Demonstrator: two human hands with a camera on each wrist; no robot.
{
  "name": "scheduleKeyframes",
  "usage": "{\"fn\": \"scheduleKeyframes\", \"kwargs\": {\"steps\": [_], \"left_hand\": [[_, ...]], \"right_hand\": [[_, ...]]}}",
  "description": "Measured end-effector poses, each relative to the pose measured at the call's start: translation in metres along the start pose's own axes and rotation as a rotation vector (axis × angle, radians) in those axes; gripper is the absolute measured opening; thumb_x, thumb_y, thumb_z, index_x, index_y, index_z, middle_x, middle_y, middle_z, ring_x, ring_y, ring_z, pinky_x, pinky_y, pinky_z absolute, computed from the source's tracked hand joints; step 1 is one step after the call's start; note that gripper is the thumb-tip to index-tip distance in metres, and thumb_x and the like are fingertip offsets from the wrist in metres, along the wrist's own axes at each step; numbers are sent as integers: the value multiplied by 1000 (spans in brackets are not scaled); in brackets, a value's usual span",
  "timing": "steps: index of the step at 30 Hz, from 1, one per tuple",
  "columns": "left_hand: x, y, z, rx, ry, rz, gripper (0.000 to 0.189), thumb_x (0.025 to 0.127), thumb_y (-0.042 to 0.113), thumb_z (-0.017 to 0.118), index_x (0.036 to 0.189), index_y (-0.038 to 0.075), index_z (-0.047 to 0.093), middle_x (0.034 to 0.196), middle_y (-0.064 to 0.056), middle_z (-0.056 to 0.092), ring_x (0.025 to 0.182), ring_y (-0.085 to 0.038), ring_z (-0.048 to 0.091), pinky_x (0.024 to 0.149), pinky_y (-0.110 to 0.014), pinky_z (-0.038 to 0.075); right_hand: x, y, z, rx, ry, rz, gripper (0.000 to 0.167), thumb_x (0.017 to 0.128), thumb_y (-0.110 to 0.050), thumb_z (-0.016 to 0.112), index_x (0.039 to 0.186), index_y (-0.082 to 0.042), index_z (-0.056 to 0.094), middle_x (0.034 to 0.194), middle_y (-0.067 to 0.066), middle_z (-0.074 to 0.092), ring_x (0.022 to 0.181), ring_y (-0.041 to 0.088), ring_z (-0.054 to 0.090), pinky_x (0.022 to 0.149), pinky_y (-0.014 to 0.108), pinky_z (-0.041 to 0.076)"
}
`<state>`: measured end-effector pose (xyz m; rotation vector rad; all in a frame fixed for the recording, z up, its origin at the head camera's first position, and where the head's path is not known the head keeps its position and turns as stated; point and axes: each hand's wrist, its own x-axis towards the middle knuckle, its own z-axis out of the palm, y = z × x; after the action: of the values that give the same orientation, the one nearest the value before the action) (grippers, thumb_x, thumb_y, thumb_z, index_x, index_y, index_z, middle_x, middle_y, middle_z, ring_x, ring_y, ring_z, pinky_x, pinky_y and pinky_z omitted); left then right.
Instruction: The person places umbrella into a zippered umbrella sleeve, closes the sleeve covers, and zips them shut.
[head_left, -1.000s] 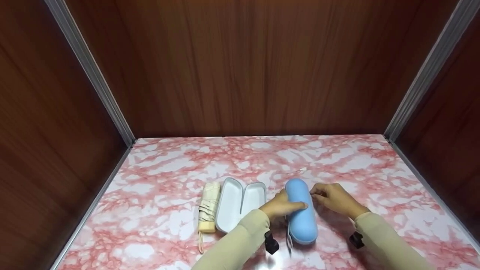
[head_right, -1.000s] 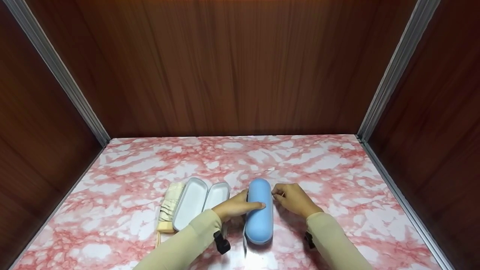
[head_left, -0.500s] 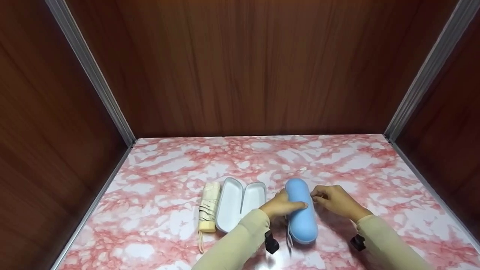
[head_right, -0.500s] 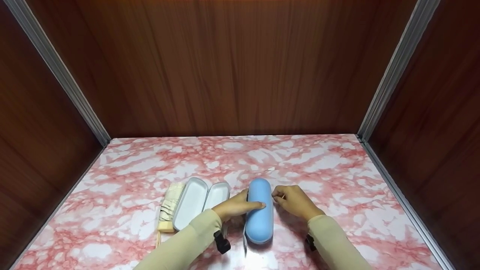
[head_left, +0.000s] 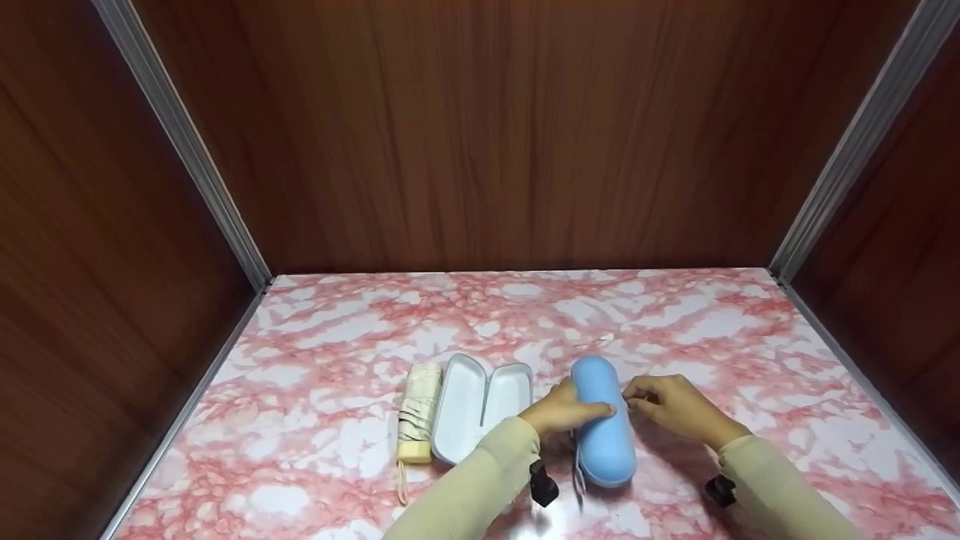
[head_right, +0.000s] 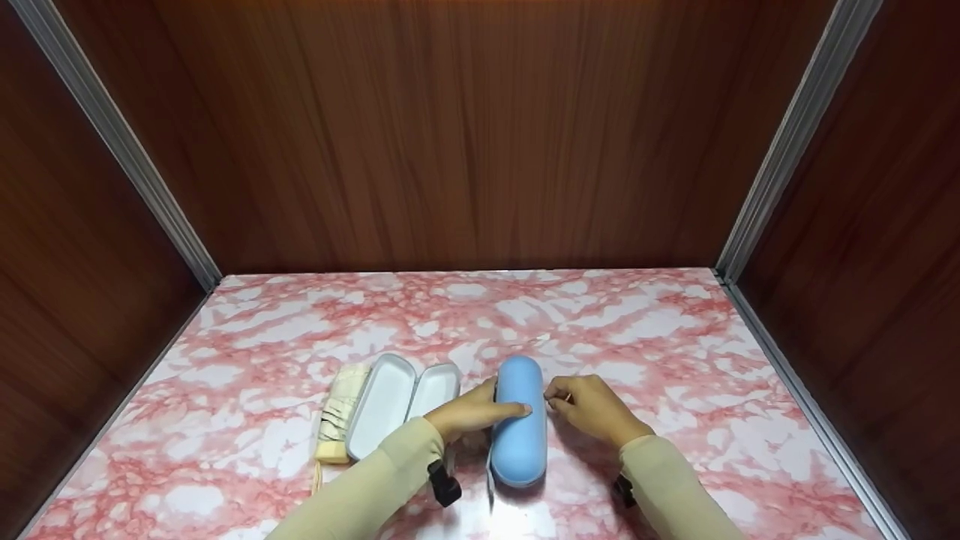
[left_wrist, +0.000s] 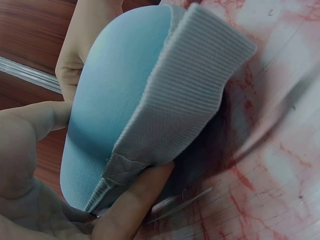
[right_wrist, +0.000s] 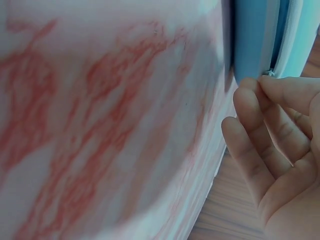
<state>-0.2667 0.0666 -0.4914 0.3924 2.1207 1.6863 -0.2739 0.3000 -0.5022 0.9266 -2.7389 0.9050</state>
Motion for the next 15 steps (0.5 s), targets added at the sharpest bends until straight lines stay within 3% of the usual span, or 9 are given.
{"fn": "scheduleKeyframes", "kwargs": {"steps": [15], "left_hand": [[1, 0, 1, 12, -4, 10, 59, 83, 19, 73, 134, 2, 48, 112, -9, 59, 99, -24, 60, 87, -44, 52]], "right_hand": [[-8, -4, -1, 73, -20, 24, 16, 91, -2, 71, 93, -18, 73, 84, -3, 71, 76, 7, 64, 69, 27, 55]]}}
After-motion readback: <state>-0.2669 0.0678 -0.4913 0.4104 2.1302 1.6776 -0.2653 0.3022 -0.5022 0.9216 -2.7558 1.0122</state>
